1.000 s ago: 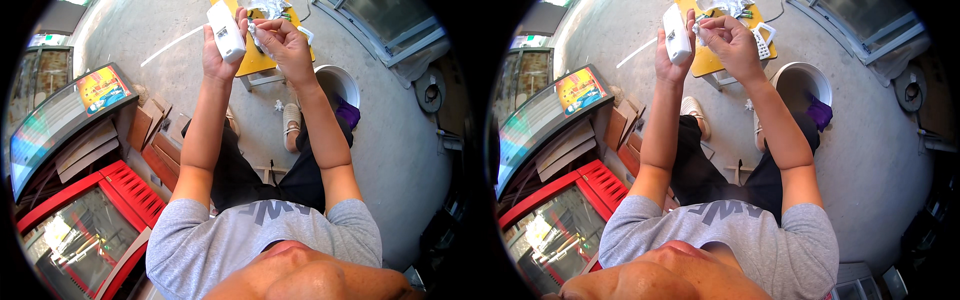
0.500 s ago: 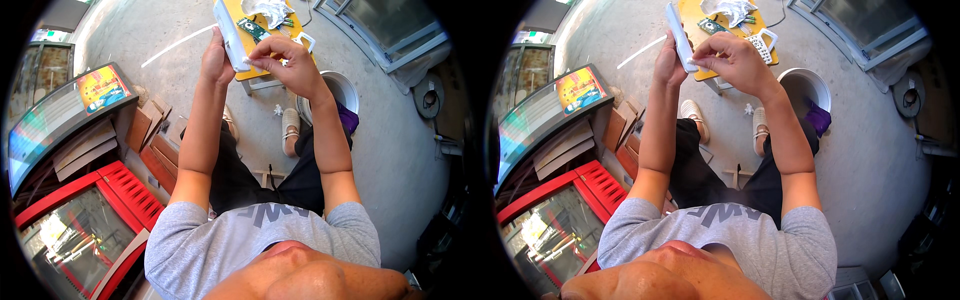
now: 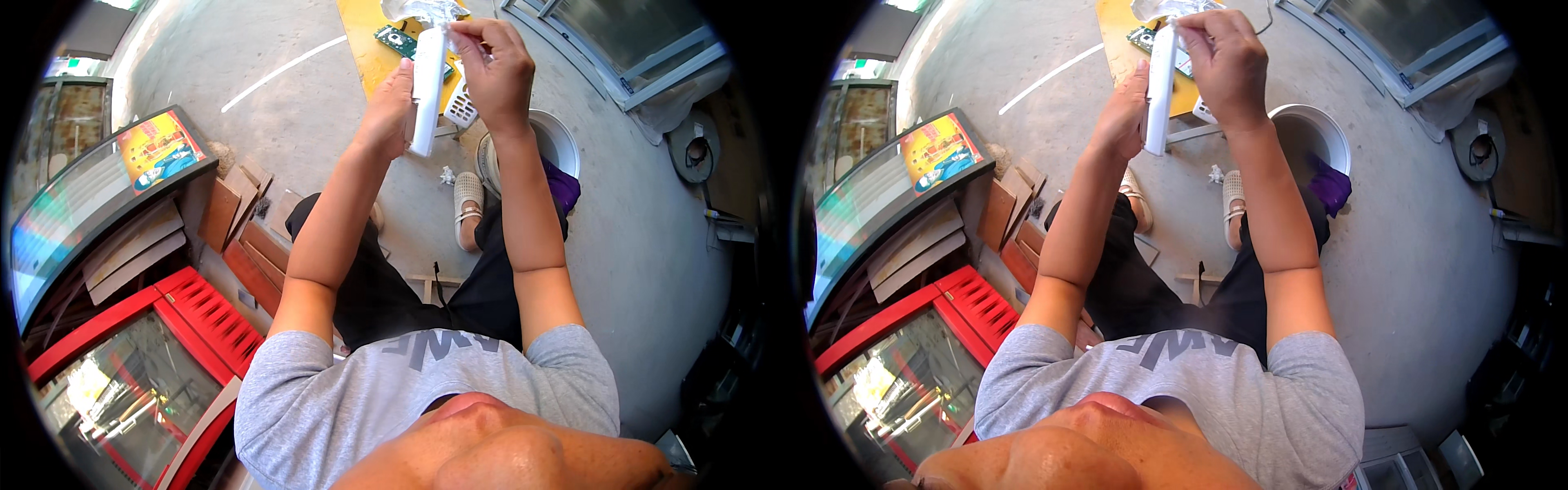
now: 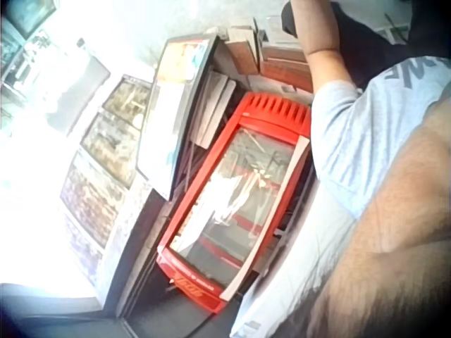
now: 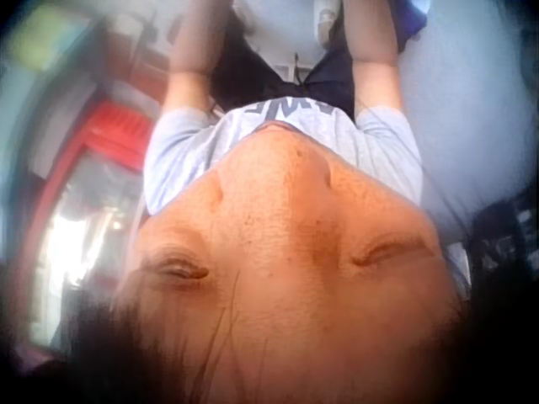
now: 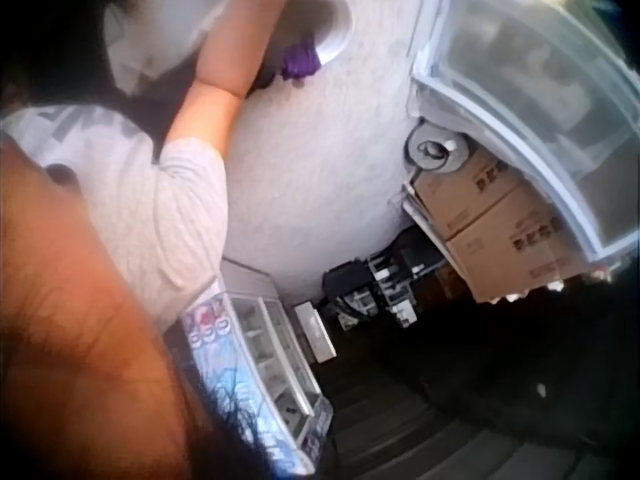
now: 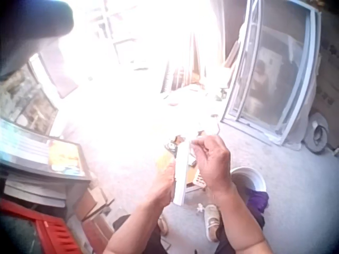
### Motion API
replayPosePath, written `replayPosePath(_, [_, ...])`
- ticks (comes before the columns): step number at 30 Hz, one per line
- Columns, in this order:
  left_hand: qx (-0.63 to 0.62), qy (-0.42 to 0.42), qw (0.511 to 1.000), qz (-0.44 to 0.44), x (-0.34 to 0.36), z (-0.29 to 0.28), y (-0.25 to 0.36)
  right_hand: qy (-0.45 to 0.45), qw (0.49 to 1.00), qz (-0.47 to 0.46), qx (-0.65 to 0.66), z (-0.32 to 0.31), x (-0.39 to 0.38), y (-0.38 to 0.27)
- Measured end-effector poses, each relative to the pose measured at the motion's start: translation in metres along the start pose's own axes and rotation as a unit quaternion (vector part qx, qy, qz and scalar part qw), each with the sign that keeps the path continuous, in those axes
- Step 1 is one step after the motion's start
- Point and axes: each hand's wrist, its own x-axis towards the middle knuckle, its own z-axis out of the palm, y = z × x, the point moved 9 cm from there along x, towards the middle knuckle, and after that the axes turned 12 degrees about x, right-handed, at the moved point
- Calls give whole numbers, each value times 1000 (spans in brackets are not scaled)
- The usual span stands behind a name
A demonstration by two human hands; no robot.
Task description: The person disassembles a remote control and wipes the internal components, including the plastic housing and the circuit board, with a cloth.
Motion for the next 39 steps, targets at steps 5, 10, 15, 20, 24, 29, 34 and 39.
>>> replayPosePath(5, [21, 5, 1000, -7, 6, -16, 9, 75, 952, 199, 221, -23, -9, 65])
replayPosePath(10, [-2, 20, 1000, 14, 8, -21, 16, 39, 897, 256, 359, -3, -16, 68])
replayPosePath(15, [2, 10, 998, 68, 14, -33, 16, -160, 936, 196, 246, 31, -21, 12])
replayPosePath(20, [56, -3, 998, 22, 0, -13, 17, -109, 991, 18, 78, 13, -4, -7])
replayPosePath(24, [82, 5, 997, 4, 4, -13, 7, 87, 993, 60, -42, -47, 6, 32])
replayPosePath(29, [125, 38, 989, 62, 8, -27, 18, -219, 955, 121, 162, 28, -13, -5])
replayPosePath(34, [5, -95, 994, -49, 2, -13, 7, 84, 991, 61, -85, -47, 4, 42])
replayPosePath(39, [-408, -310, 849, -126, -9, 20, 19, 102, 896, 274, 333, -36, -14, 94])
